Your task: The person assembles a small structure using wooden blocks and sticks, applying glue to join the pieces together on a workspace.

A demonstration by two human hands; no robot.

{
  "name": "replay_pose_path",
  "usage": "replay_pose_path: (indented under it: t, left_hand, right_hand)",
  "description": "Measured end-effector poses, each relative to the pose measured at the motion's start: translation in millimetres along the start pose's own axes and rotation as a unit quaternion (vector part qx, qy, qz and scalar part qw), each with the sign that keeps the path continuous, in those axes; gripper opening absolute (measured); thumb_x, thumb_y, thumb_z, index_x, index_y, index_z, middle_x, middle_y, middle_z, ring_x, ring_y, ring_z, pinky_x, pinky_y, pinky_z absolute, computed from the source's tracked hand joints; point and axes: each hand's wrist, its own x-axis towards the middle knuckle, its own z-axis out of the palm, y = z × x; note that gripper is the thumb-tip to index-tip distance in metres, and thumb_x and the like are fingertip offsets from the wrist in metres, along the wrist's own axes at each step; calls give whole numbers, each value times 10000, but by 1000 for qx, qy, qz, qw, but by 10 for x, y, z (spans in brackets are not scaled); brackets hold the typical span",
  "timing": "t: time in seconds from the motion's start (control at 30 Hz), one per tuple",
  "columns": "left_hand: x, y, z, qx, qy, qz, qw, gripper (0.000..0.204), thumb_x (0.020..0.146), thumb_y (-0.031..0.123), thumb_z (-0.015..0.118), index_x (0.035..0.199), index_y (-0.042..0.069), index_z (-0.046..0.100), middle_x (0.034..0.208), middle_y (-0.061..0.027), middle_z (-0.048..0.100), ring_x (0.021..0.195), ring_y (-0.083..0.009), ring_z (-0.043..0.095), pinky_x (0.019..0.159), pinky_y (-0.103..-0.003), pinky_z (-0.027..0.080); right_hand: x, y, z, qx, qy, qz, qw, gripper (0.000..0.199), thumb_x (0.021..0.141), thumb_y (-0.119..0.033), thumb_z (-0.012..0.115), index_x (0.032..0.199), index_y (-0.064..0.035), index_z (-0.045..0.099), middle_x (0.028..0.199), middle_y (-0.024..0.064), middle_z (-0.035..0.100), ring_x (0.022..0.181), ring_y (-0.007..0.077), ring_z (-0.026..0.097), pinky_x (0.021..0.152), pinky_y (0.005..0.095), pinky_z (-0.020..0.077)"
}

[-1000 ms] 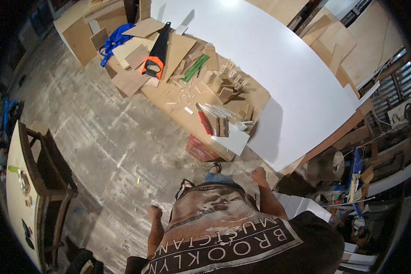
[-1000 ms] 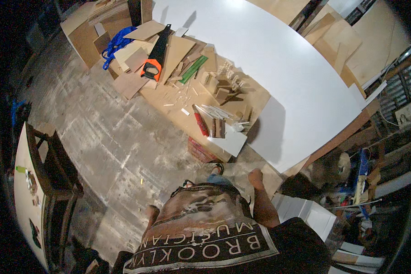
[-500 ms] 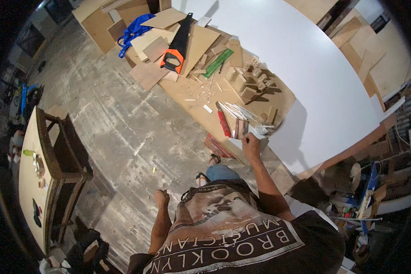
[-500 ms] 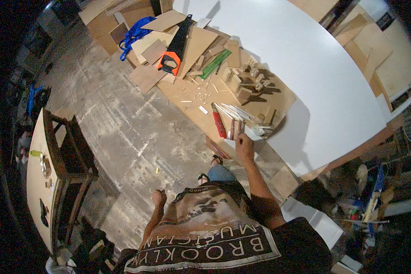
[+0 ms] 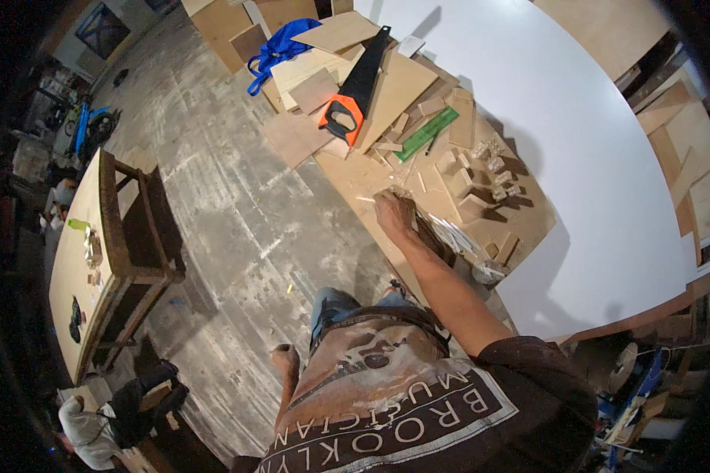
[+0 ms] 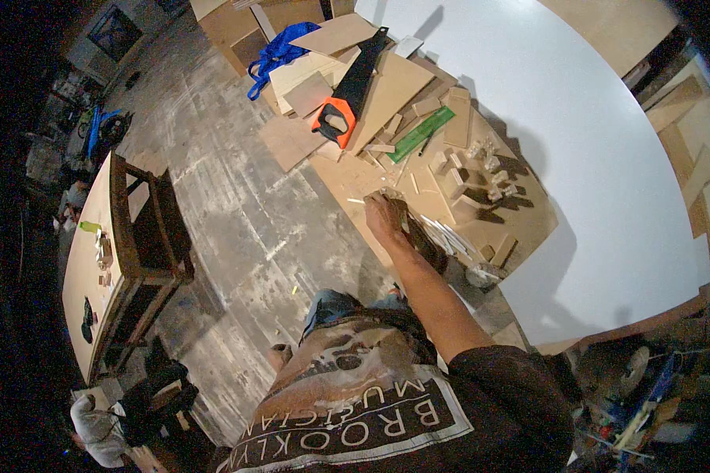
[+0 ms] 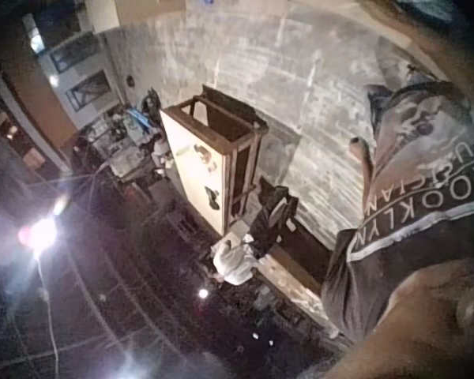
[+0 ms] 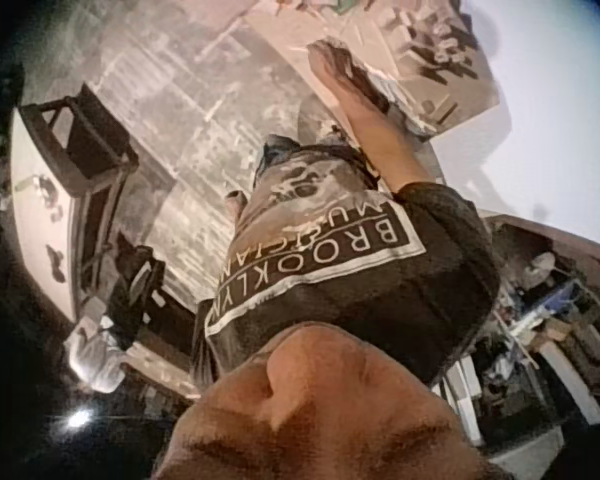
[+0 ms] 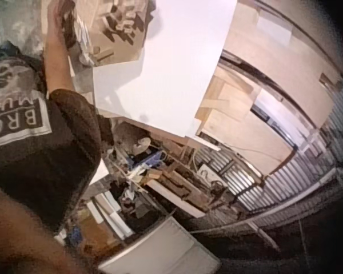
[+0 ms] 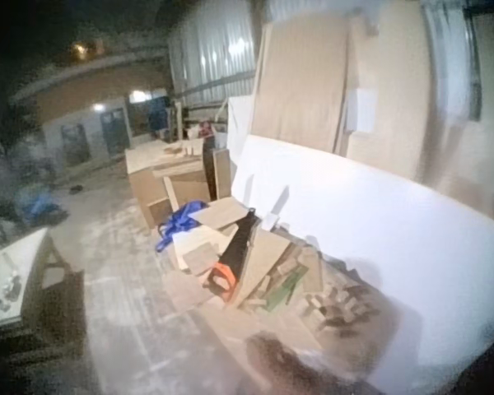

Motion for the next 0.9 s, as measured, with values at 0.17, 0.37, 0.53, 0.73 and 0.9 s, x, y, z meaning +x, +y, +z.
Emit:
replay_pose_path:
  t: [0.17, 0.37, 0.53, 0.73, 0.9]
  left_hand:
    - [367, 338, -159, -121, -7, 80, 989, 284, 819, 208, 672, 897, -64, 696, 739, -167, 694, 697, -258, 678, 682, -382, 528]
    - [1043, 2385, -575, -182, -214, 201, 938, 333, 895, 236, 648, 969, -88, 672, 773, -120, 690, 717, -176, 650, 675, -317, 511]
    - [1110, 4106, -462, -160, -335, 393, 841, 245, 878, 150, 688, 1072, 1, 692, 973, -131, 712, 899, -220, 677, 795, -311, 521]
    - [619, 5059, -407, -55, -272, 810, 517, 205, 865, 69, 680, 1063, 20, 700, 1074, -150, 679, 918, -315, 663, 742, -370, 541]
    - [424, 4987, -281, -108, -442, 690, 564, 167, 889, 97, 672, 1021, 8, 722, 918, -176, 693, 816, -299, 669, 718, -358, 525]
  right_hand:
    - [193, -92, -2, -74, -42, -35, 996, 109, 848, -111, 619, 901, -49, 692, 972, 131, 664, 917, 337, 630, 785, 455, 497]
    - [145, 38, -42, 289, -19, 158, 944, 184, 942, -153, 587, 867, -5, 666, 756, 69, 631, 693, 162, 586, 657, 343, 483]
    - [79, -454, -626, 408, -39, 265, 873, 263, 962, -181, 594, 851, 55, 628, 720, 31, 596, 648, 86, 524, 601, 271, 451]
    - [-146, -666, -866, 338, -12, 247, 908, 212, 942, -169, 611, 933, 38, 655, 694, 60, 612, 634, 133, 561, 590, 343, 477]
    - [-333, -863, -1113, 364, 71, 293, 881, 241, 969, -205, 591, 955, 31, 640, 720, 44, 593, 657, 115, 557, 613, 305, 482]
